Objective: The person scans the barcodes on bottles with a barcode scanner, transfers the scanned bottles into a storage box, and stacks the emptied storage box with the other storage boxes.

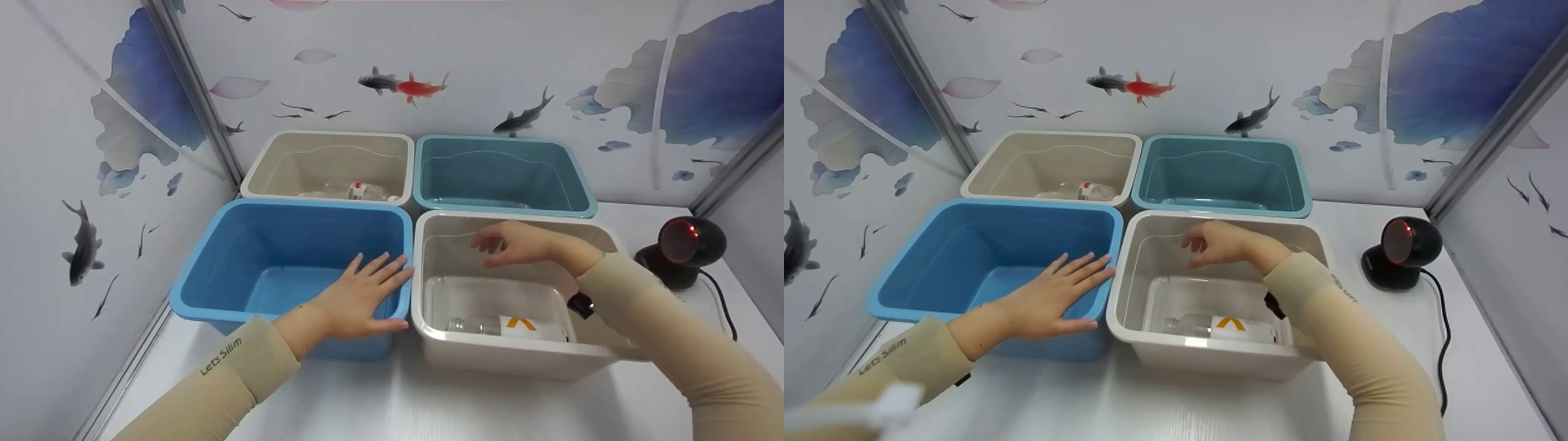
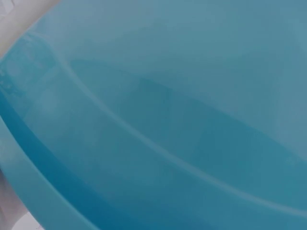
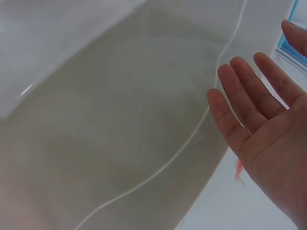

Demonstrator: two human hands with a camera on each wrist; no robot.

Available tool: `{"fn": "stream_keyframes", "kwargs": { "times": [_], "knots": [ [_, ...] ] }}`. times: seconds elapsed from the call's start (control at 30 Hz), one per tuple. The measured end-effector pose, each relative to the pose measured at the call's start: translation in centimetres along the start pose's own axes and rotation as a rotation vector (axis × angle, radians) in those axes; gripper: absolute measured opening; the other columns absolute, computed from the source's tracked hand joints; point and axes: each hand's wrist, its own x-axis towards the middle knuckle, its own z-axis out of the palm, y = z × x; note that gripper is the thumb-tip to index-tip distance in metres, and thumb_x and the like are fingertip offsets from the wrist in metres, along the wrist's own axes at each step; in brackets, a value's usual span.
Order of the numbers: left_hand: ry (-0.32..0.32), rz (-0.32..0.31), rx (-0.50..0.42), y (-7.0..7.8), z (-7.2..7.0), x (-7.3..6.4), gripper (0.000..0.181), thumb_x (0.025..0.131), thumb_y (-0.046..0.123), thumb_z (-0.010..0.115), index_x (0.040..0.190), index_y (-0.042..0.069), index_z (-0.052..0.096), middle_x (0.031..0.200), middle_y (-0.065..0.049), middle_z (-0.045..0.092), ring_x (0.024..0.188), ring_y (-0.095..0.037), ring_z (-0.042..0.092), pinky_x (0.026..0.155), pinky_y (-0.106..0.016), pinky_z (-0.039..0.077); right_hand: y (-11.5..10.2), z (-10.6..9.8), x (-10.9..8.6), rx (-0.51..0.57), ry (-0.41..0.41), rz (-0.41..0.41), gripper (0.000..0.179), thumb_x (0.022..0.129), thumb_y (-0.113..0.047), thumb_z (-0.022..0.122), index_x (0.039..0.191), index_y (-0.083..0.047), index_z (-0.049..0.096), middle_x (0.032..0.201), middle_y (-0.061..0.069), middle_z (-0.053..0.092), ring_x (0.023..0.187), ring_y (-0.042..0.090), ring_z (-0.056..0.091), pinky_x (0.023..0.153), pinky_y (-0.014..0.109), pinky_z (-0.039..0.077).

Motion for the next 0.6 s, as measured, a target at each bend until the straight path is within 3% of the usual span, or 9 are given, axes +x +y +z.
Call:
{"fn": "stream_keyframes", "kwargs": {
  "times": [0.23, 0.6],
  "knots": [
    [0.003, -0.003, -0.001, -0.1, 0.0, 0.0, 0.079, 0.088, 0.065, 0.041, 0.151, 0.028, 0.012, 0.159, 0.005, 0.007, 0.147, -0.025, 0.007, 0.114, -0.058, 0.005, -0.6, 1.6, 0.2, -0.089, -0.140, 0.047, 0.042, 0.080, -0.029, 0.070, 0.116, -0.010, 0.062, 0.104, 0.005, 0.065, 0.095, 0.020, 0.059, 0.082, 0.037, 0.052],
    [0.005, 0.015, 0.021, -0.1, 0.0, 0.0, 0.080, 0.088, 0.065, 0.040, 0.152, 0.026, 0.012, 0.159, 0.004, 0.007, 0.147, -0.027, 0.009, 0.114, -0.059, 0.006, -1.0, 4.0, 0.6, -0.133, -0.451, 0.096, 0.057, 0.077, -0.031, 0.072, 0.125, -0.005, 0.055, 0.113, 0.018, 0.062, 0.096, 0.025, 0.060, 0.081, 0.041, 0.050]
  ]
}}
